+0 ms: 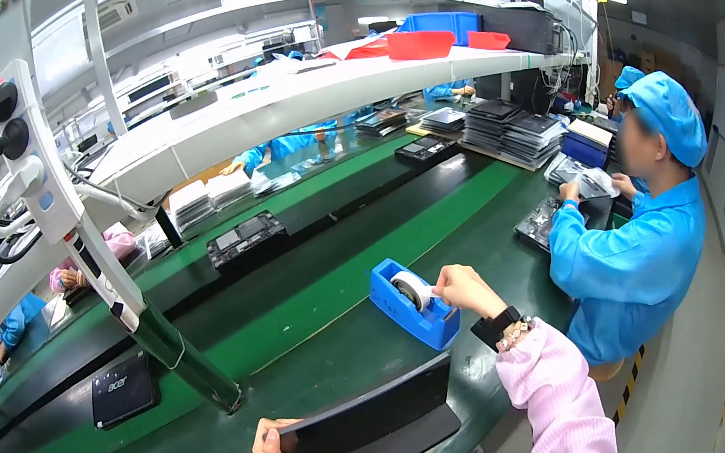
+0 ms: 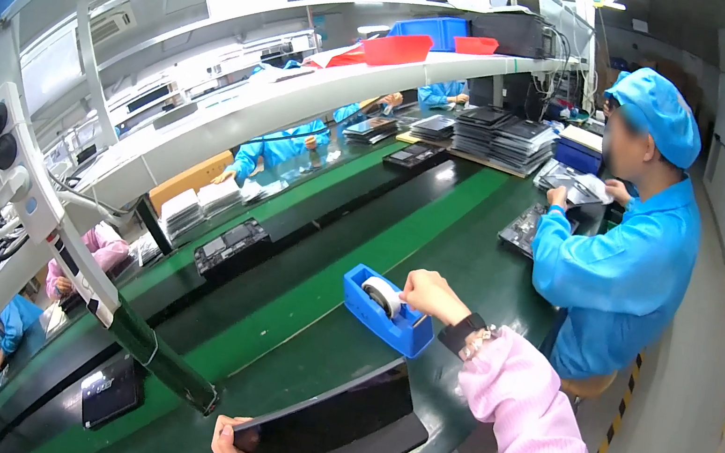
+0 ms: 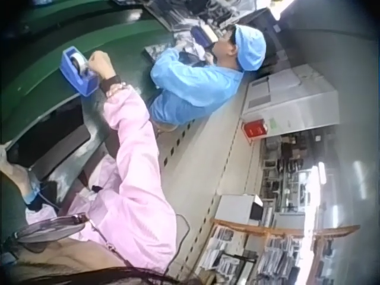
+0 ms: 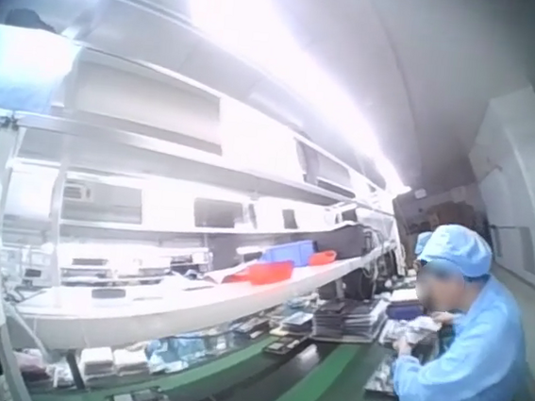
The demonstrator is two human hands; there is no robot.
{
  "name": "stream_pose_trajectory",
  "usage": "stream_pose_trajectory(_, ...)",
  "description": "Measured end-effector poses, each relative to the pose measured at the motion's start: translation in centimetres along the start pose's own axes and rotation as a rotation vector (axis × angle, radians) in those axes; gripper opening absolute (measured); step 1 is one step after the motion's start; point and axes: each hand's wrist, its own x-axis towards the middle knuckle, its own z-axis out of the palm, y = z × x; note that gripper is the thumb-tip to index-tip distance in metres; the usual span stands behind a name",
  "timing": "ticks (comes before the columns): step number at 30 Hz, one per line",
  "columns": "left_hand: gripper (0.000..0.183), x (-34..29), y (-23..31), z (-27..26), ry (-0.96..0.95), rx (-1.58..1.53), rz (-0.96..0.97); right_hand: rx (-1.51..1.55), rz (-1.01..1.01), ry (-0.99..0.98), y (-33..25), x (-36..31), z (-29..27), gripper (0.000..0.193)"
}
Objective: Applying protective film and adhesive tape to tablet components on a factory assembly line.
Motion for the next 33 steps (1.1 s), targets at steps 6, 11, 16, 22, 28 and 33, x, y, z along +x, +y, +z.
stream_pose_trajectory(6, 0.029, -0.8, 2.0, -0.6, -0.136, 0.042, -0.113, 0.093, 0.077, 0.05, 0.8, -2.4, -1.6, 0.015)
stream_pose_trajectory(11, 0.032, -0.5, 3.5, 1.2, 0.029, 0.059, -0.069, 0.274, 0.043, 0.139, 2.2, -5.1, 0.8, 0.034)
stream_pose_trajectory(16, 0.031, -0.4, 3.6, 1.4, -0.007, 0.084, -0.049, 0.706, 0.09, 0.264, 7.0, -6.3, 5.2, 0.026)
stream_pose_trajectory(22, 0.031, -0.2, 3.6, 1.5, 0.008, 0.09, -0.058, 1.201, 0.099, 0.292, 7.5, -6.9, 8.1, 0.013)
stream_pose_trajectory(28, 0.03, 0.2, 2.9, 1.0, -0.042, 0.083, -0.067, 1.397, 0.111, 0.207, 8.2, -6.7, 8.7, 0.014)
stream_pose_trajectory(33, 0.028, -0.1, 3.8, 1.1, -0.025, 0.094, -0.024, 1.347, 0.131, 0.175, 8.9, -7.0, 8.9, 0.016)
